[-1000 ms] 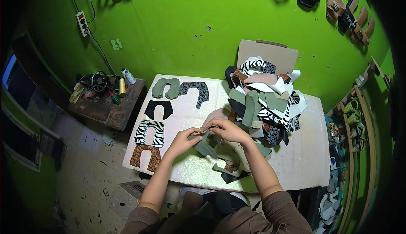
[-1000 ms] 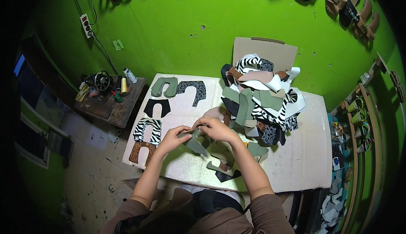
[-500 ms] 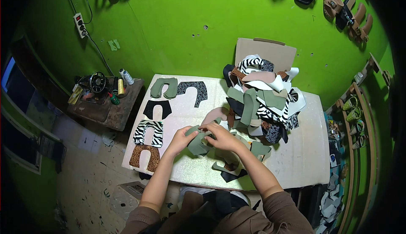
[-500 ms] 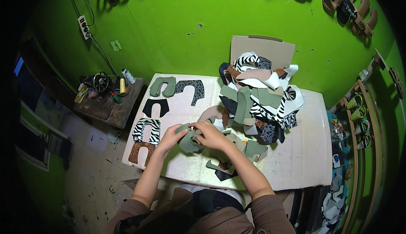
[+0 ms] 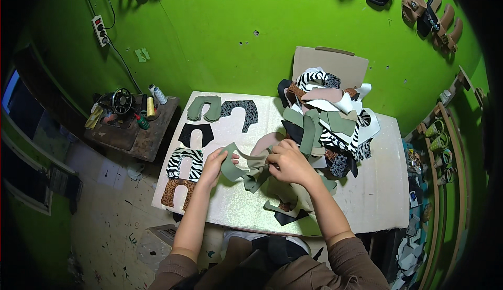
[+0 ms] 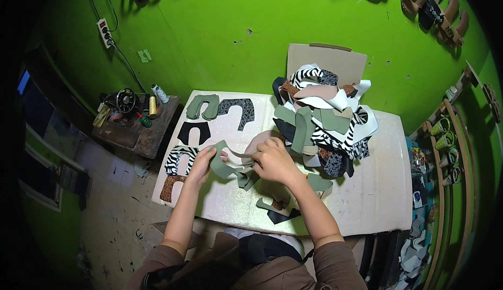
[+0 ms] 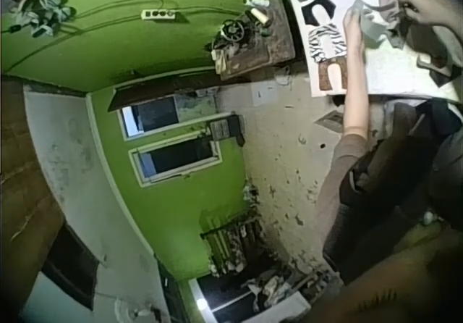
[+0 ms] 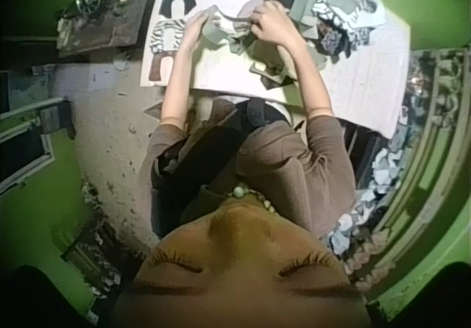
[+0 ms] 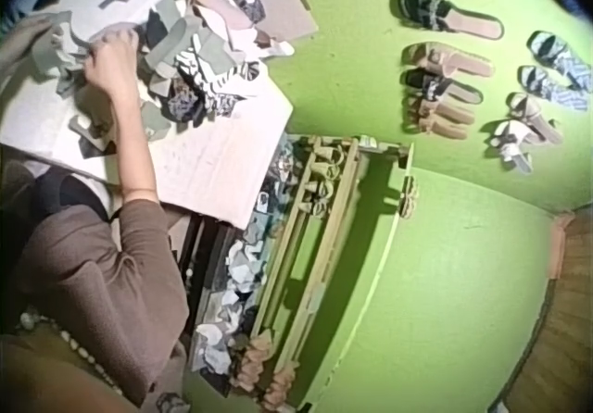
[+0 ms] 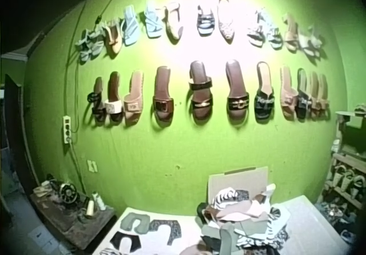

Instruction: Sorting and organizing various patterned fabric components for shoe assembly on a workshop table.

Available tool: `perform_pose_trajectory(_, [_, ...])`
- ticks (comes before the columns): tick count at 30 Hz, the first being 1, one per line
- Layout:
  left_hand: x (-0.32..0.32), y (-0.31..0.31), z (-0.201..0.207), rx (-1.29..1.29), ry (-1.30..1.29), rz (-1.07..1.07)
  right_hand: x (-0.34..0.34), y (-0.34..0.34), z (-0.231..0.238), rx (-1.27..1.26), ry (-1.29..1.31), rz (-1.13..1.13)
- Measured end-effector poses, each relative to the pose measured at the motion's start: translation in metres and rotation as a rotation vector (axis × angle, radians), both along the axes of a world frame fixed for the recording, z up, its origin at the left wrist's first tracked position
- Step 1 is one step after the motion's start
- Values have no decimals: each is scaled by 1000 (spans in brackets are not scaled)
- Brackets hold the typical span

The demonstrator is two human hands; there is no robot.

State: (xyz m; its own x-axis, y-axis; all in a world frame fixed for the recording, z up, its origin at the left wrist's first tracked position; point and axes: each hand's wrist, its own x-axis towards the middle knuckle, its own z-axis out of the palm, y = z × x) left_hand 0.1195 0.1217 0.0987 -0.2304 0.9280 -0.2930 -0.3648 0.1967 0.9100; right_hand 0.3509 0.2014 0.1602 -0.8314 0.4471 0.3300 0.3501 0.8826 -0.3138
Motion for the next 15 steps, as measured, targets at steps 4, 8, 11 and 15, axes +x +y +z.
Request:
perform_pose_trajectory(4, [2,5,5,58,-90,-49,-6,2,0,-168,192,260])
perform_pose_trajectory(8, [7,7,10,60,-138,-136,-14,-5,1,-335,206,338])
perform_pose_trajectory(11, [15,8,12,74,-137,-223,-24,-6,-11,-291,248,324])
perform_pose_trajectory(15, [21,4,17,41,-150,-262,-32,1,-14,-303,172,210])
